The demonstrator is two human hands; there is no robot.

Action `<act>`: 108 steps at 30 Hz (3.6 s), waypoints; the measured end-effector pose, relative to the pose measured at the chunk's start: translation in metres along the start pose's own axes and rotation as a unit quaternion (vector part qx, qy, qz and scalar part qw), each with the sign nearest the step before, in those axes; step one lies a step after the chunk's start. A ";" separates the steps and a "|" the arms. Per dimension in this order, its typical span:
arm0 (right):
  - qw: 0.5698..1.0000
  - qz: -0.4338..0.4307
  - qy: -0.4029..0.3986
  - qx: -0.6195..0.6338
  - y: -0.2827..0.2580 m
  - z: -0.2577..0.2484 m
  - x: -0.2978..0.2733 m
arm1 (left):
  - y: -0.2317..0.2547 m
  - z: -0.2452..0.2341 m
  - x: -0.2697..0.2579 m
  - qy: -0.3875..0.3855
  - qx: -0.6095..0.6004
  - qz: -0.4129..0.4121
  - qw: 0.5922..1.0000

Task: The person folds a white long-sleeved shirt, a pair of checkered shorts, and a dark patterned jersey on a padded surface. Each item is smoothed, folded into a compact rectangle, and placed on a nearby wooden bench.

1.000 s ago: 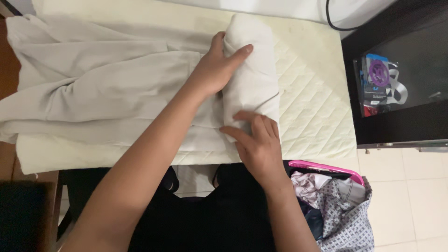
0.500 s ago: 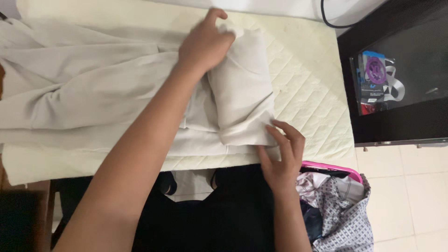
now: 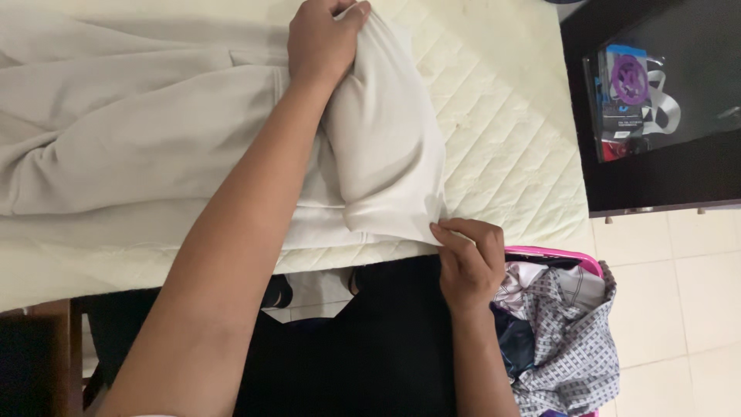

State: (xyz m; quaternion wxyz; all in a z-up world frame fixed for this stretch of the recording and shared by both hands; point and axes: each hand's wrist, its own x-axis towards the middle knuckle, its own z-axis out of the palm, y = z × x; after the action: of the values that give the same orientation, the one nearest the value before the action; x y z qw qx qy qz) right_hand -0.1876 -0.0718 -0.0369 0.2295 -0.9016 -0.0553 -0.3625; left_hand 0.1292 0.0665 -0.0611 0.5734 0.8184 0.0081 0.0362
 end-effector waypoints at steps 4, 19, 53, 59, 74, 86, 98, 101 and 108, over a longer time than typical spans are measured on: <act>1.000 -0.012 -0.003 0.006 -0.001 -0.001 0.004 | 0.004 -0.002 -0.003 0.055 -0.044 0.108 0.992; 0.992 -0.113 -0.057 0.008 -0.041 -0.002 0.033 | -0.006 -0.015 0.004 0.030 0.134 0.245 0.960; 0.914 0.326 -0.105 0.219 -0.016 0.069 0.089 | 0.043 -0.051 -0.181 -0.060 0.087 0.134 0.985; 0.855 0.375 -0.069 0.353 -0.004 0.048 0.089 | 0.041 -0.040 -0.181 -0.135 -0.050 0.109 0.984; 0.978 0.043 -0.181 -0.099 -0.036 0.045 0.081 | 0.034 -0.064 -0.174 -0.149 0.013 0.046 0.988; 0.971 0.066 -0.202 -0.113 -0.042 0.056 0.080 | 0.038 -0.063 -0.180 -0.020 0.036 0.212 0.976; 0.965 0.066 -0.225 -0.116 -0.032 0.060 0.062 | 0.057 -0.039 -0.152 -0.225 0.309 0.313 0.869; 0.955 0.066 -0.241 -0.162 -0.043 0.054 0.055 | 0.046 -0.035 -0.117 -0.247 0.331 0.208 0.886; 0.968 0.096 -0.229 -0.031 -0.070 0.014 0.015 | 0.017 -0.050 -0.089 -0.141 0.288 0.228 0.919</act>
State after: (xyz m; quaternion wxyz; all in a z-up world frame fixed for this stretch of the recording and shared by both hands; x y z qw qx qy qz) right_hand -0.1862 -0.0045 -0.0098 0.2161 -0.9684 -0.0077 -0.1240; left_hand 0.0369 0.1022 -0.0323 0.2847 0.9244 -0.2496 0.0461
